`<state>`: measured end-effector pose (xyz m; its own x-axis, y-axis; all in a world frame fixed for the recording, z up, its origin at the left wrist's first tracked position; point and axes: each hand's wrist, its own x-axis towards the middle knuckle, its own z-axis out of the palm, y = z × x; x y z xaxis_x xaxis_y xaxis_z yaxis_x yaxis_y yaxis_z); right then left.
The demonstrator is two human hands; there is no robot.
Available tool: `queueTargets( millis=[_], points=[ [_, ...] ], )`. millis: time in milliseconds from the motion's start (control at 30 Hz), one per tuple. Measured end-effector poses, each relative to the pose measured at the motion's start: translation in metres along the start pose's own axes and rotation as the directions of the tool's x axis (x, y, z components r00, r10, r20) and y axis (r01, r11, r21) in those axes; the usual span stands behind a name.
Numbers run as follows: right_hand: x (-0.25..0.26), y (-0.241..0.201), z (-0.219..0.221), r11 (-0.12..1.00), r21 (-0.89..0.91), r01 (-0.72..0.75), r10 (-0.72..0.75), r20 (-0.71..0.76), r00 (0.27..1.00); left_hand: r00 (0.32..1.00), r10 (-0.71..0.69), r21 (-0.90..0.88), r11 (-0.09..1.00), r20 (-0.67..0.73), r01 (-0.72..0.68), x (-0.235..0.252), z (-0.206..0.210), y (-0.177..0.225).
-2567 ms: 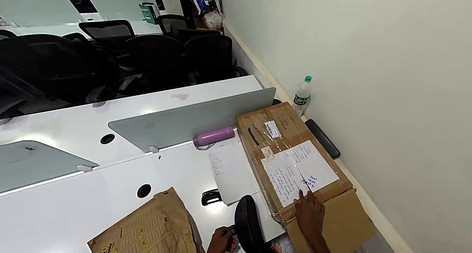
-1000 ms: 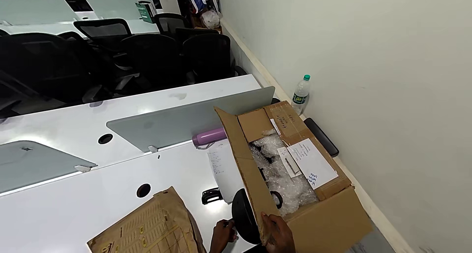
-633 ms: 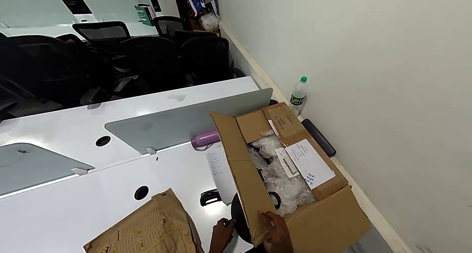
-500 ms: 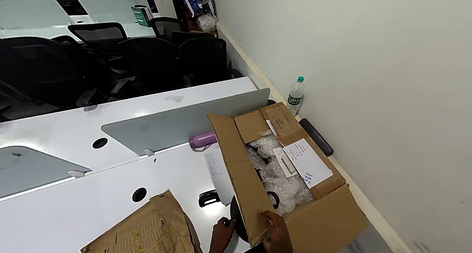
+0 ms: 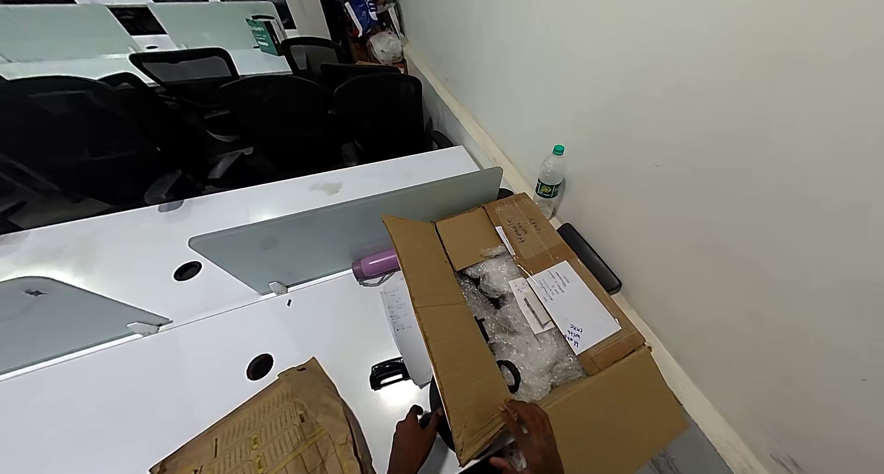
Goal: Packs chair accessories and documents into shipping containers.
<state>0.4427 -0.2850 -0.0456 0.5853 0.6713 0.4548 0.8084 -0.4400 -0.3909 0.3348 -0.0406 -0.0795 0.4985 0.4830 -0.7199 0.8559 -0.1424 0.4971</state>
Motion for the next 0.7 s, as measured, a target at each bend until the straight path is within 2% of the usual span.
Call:
queueTargets(
  millis=[67,100,167,233,300,400,500,600,700],
  points=[
    [0.002,0.019,-0.012,0.993,-0.011,-0.115,0.114,-0.068,0.991,0.999,0.014,-0.053,0.998,-0.03,-0.016,-0.002,-0.004,-0.004],
    [0.006,0.033,-0.019,0.976,-0.032,-0.217,0.214,-0.089,0.973,0.998,0.03,-0.09,0.995,-0.053,-0.034,-0.004,-0.007,-0.004],
    [0.023,0.067,-0.033,0.897,-0.104,-0.429,0.418,-0.11,0.902,0.991,0.073,-0.187,0.978,-0.113,-0.094,-0.011,-0.013,-0.002],
    [0.034,0.107,-0.043,0.815,-0.209,-0.541,0.531,-0.106,0.841,0.979,0.111,-0.272,0.95,-0.17,-0.155,-0.022,-0.021,0.005],
    [0.036,0.14,-0.046,0.776,-0.331,-0.536,0.544,-0.078,0.835,0.96,0.157,-0.306,0.925,-0.234,-0.226,-0.03,-0.026,0.013],
    [0.037,0.163,-0.05,0.751,-0.439,-0.493,0.554,0.013,0.833,0.919,0.229,-0.338,0.879,-0.322,-0.337,-0.038,-0.032,0.022],
    [0.037,0.167,-0.053,0.79,-0.45,-0.416,0.461,-0.01,0.887,0.883,0.258,-0.356,0.843,-0.393,-0.404,-0.049,-0.037,0.029],
    [0.042,0.162,-0.064,0.842,-0.404,-0.358,0.329,-0.143,0.934,0.829,0.284,-0.352,0.803,-0.483,-0.48,-0.058,-0.039,0.034],
    [0.057,0.159,-0.09,0.844,-0.346,-0.41,0.308,-0.313,0.898,0.717,0.35,-0.286,0.744,-0.603,-0.604,-0.069,-0.038,0.042]
  ],
)
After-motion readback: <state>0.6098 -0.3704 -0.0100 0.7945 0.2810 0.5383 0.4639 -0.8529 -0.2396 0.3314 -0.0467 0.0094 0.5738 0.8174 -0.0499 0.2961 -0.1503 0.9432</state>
